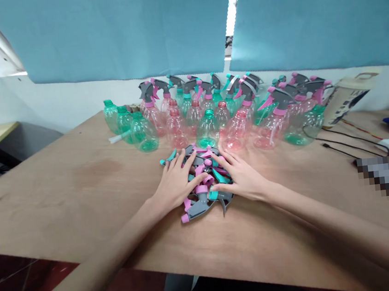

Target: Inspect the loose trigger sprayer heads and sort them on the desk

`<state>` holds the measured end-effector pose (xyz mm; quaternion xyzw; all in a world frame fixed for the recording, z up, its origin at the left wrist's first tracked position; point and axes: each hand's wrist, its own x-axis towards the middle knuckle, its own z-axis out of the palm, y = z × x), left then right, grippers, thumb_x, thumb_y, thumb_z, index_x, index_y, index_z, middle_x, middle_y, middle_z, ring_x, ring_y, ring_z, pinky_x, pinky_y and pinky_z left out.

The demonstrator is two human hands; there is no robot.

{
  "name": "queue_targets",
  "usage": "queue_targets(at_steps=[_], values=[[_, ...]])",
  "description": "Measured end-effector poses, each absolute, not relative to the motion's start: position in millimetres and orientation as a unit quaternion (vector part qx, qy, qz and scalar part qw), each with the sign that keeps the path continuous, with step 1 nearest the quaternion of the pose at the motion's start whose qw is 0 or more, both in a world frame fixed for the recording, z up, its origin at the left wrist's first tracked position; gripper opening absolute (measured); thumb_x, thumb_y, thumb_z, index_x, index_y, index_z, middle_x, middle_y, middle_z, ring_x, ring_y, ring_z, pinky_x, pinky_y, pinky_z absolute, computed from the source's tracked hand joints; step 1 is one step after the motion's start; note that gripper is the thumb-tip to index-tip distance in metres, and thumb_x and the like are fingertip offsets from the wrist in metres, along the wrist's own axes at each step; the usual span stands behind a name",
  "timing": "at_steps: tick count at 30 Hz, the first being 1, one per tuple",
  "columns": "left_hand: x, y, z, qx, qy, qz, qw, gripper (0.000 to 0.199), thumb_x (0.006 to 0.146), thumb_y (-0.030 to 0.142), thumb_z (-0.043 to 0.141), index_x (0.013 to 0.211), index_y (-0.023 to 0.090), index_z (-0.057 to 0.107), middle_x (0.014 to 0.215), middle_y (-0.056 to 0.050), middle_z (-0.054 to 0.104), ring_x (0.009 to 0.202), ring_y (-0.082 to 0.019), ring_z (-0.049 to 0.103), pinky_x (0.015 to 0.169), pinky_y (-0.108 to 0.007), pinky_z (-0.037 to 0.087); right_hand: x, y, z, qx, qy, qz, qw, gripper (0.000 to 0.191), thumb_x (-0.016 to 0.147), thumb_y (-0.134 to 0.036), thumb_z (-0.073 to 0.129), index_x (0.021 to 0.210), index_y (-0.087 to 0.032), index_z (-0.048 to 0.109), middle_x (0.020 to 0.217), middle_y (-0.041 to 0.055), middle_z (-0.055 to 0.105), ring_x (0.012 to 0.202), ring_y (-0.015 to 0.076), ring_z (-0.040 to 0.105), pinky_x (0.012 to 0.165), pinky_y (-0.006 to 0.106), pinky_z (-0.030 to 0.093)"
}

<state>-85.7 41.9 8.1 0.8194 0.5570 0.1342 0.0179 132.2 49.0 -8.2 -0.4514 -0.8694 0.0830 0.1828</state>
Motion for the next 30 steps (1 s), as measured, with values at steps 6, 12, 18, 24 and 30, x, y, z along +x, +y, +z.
queue_targets(at_steps=[6, 12, 18, 24, 30], values=[[-98, 40, 12, 0.802, 0.588, 0.102, 0.009, 0.066, 0.088, 0.065, 0.030, 0.142, 0.028, 0.031, 0.152, -0.013, 0.021, 0.139, -0.035, 0.018, 0.107, -0.058, 0.020, 142, 36, -5, -0.486, -0.860, 0.052, 0.146, 0.097, 0.070, -0.080, 0.042, 0.147, -0.024, 0.022, 0.155, 0.0116, 0.012, 0.141, 0.0321, 0.013, 0.108, 0.051, 0.028], [-97, 35, 9, 0.801, 0.591, 0.095, 0.012, 0.069, 0.086, 0.069, 0.029, 0.143, 0.030, 0.029, 0.154, -0.013, 0.015, 0.140, -0.037, 0.014, 0.107, -0.059, 0.017, 140, 44, 0, -0.500, -0.853, 0.064, 0.132, 0.091, 0.073, -0.080, 0.039, 0.147, -0.031, 0.019, 0.155, 0.0095, 0.012, 0.141, 0.0343, 0.012, 0.104, 0.054, 0.032], [-89, 28, 11, 0.820, 0.564, 0.089, 0.032, 0.067, 0.088, 0.066, 0.029, 0.144, 0.030, 0.025, 0.154, -0.010, 0.018, 0.140, -0.033, 0.016, 0.110, -0.055, 0.017, 132, 42, -4, -0.509, -0.849, 0.056, 0.131, 0.095, 0.074, -0.079, 0.038, 0.148, -0.022, 0.019, 0.155, 0.0130, 0.007, 0.140, 0.0364, 0.009, 0.105, 0.053, 0.030], [-98, 36, 10, 0.804, 0.586, 0.101, 0.000, 0.064, 0.089, 0.062, 0.033, 0.142, 0.026, 0.032, 0.152, -0.013, 0.020, 0.139, -0.036, 0.019, 0.107, -0.056, 0.023, 146, 41, 7, -0.493, -0.859, 0.034, 0.135, 0.073, 0.081, -0.074, 0.033, 0.138, -0.030, 0.042, 0.142, 0.0119, 0.041, 0.127, 0.0347, 0.040, 0.094, 0.051, 0.043], [-101, 40, 5, 0.802, 0.590, 0.088, -0.033, 0.069, 0.090, 0.061, 0.027, 0.142, 0.015, 0.034, 0.151, -0.017, 0.021, 0.140, -0.036, 0.015, 0.107, -0.057, 0.021, 148, 56, -1, -0.465, -0.872, 0.047, 0.145, 0.070, 0.084, -0.070, 0.033, 0.141, -0.030, 0.034, 0.148, 0.0095, 0.033, 0.133, 0.0339, 0.031, 0.103, 0.054, 0.032]])
